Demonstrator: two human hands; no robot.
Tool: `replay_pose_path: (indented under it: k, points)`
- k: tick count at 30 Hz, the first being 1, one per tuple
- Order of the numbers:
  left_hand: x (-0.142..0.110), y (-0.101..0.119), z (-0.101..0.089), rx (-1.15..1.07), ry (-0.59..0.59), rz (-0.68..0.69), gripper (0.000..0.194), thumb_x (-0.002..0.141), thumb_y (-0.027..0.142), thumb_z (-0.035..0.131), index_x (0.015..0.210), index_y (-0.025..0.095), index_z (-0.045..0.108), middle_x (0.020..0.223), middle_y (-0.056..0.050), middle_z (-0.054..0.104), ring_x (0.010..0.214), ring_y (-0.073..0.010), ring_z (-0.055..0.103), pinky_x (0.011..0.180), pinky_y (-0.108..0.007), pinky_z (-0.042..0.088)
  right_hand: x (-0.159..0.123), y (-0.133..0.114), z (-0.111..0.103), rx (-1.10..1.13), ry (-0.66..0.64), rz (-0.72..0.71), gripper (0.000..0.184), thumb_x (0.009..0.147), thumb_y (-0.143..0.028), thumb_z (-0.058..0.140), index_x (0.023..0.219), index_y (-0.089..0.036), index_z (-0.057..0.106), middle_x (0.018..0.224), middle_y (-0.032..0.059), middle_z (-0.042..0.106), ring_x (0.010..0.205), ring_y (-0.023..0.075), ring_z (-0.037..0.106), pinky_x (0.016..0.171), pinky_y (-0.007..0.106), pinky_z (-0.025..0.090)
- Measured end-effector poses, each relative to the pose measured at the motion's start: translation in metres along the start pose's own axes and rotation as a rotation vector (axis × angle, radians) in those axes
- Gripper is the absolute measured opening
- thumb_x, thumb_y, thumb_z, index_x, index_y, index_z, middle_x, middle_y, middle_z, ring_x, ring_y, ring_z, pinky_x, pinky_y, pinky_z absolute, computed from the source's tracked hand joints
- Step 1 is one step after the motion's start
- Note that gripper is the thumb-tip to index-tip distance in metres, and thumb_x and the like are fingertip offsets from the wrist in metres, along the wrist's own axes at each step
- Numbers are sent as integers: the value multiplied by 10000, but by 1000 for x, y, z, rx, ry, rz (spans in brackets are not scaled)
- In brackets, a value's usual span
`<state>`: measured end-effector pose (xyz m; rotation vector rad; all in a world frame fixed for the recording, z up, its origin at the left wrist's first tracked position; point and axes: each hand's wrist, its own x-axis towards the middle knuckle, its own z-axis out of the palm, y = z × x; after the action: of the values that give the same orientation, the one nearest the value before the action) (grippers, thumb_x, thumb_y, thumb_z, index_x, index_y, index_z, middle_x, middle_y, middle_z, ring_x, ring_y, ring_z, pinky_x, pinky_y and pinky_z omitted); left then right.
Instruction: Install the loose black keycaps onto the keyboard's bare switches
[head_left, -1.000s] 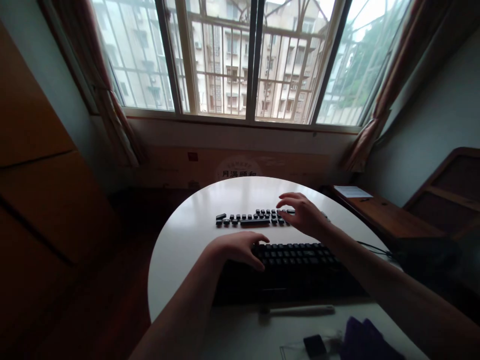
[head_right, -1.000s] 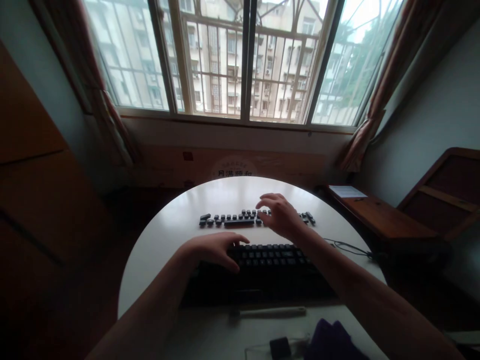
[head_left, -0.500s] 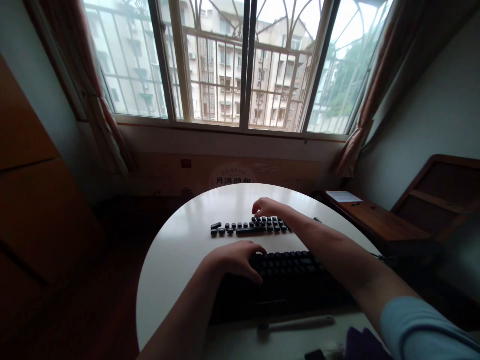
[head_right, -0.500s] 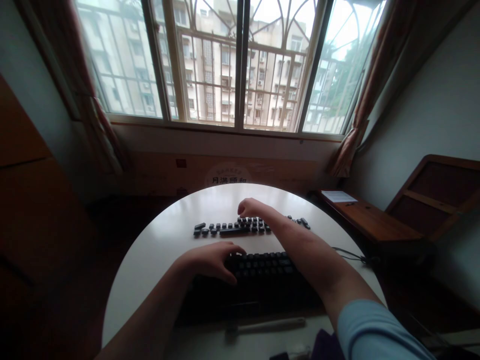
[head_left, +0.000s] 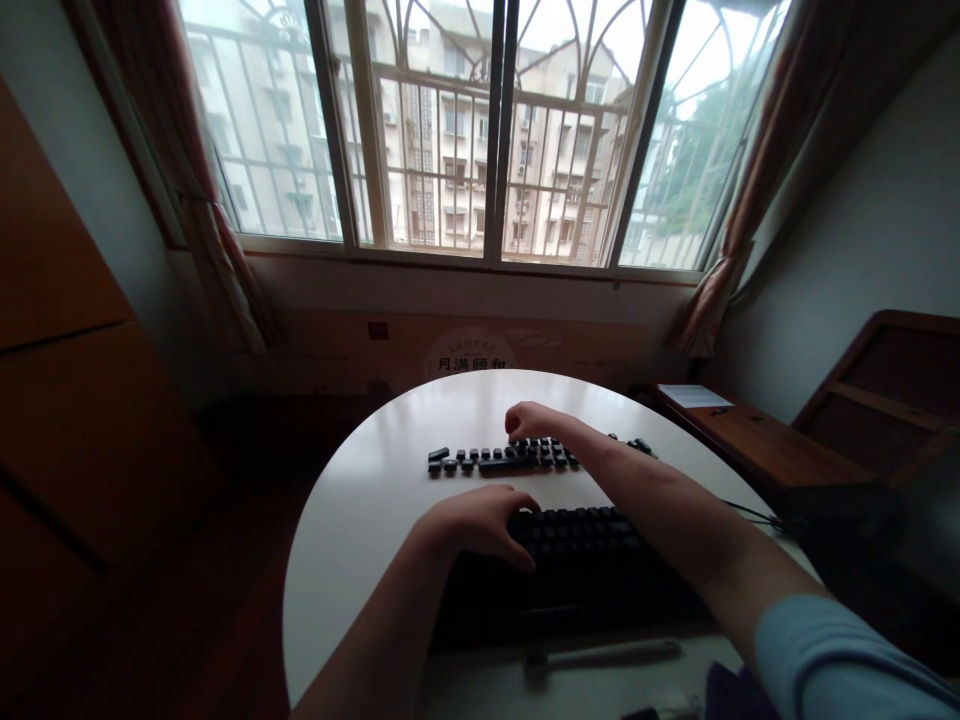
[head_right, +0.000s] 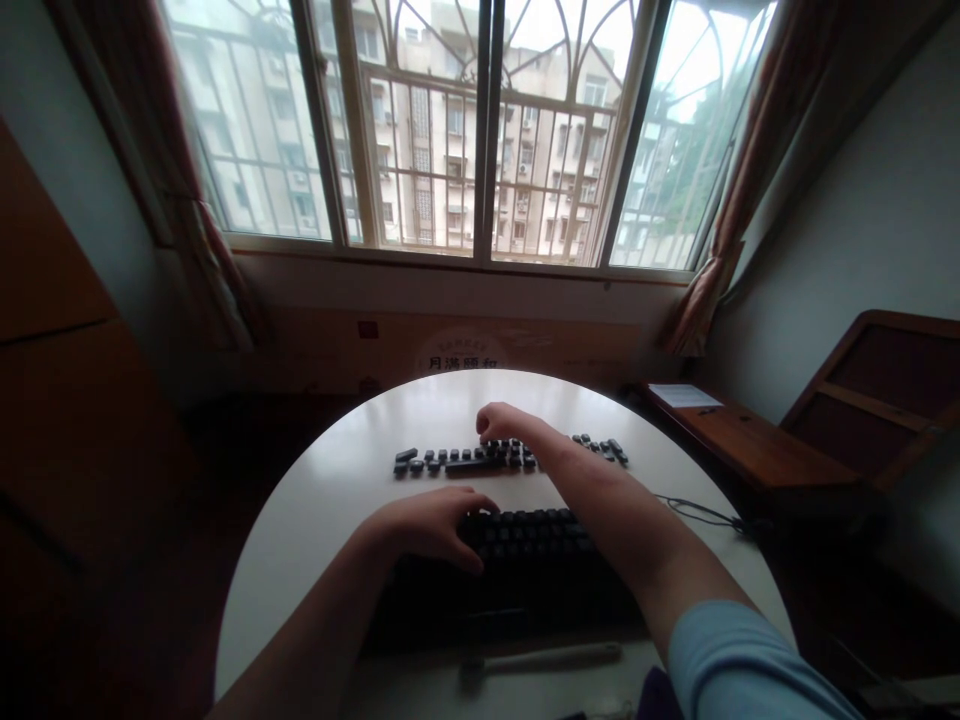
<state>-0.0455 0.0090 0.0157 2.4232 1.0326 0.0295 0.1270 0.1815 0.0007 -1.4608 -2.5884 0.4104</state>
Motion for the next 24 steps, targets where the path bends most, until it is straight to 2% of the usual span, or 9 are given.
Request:
replay_pose_path:
  k: [4,7,11,14,18,21,24]
  points:
    - [1,-1,0,-10,-13,4,789,616,507,827,1331,268,593,1235,-86,639,1093,-327,605,912,-374,471,-9,-11,-5,-4,127,-20,115,724,-126,751,828,-173,732,854,32,753,822,174,681,731,237,483]
    - [1,-3,0,-34,-20,4,788,620,512,822,1335,282,586,1251,-74,632,1099,-314,602,917,-365,465,-30,-23,-15,22,259,-71,77,781,-137,720,847,-177,712,907,46,748,905,191,681,806,266,484]
    - [1,-4,-1,-76,-38,-17,779,623,506,822,1333,296,583,1267,-57,630,1120,-302,594,926,-348,461,-92,-37,-19,106,387,-145,44,868,-196,662,905,-184,682,928,35,742,899,166,690,822,258,497]
    - [3,-3,-1,-63,-50,-17,780,627,498,821,1337,286,578,1285,-58,623,1141,-304,581,938,-342,452,-151,-42,-7,279,528,-246,28,862,-194,662,889,-194,667,886,17,740,845,167,698,790,270,515]
    - [6,-3,-2,-58,-55,4,780,639,481,820,1347,268,571,1283,-64,626,1129,-287,586,946,-326,439,-208,-45,19,385,509,-312,30,851,-179,666,861,-206,658,870,11,727,806,167,685,763,285,518]
    - [7,-3,-2,-77,-57,30,756,643,446,828,1332,262,579,1283,-48,633,1133,-273,584,960,-309,429,-224,-52,33,375,480,-304,62,829,-164,688,870,-206,670,865,26,694,798,173,655,738,290,507]
    - [6,-2,-3,-87,-66,38,767,649,425,831,1344,240,565,1297,-50,626,1152,-270,575,979,-310,422,-226,-61,42,344,433,-351,108,809,-144,702,892,-209,678,883,37,674,829,182,635,765,303,497]
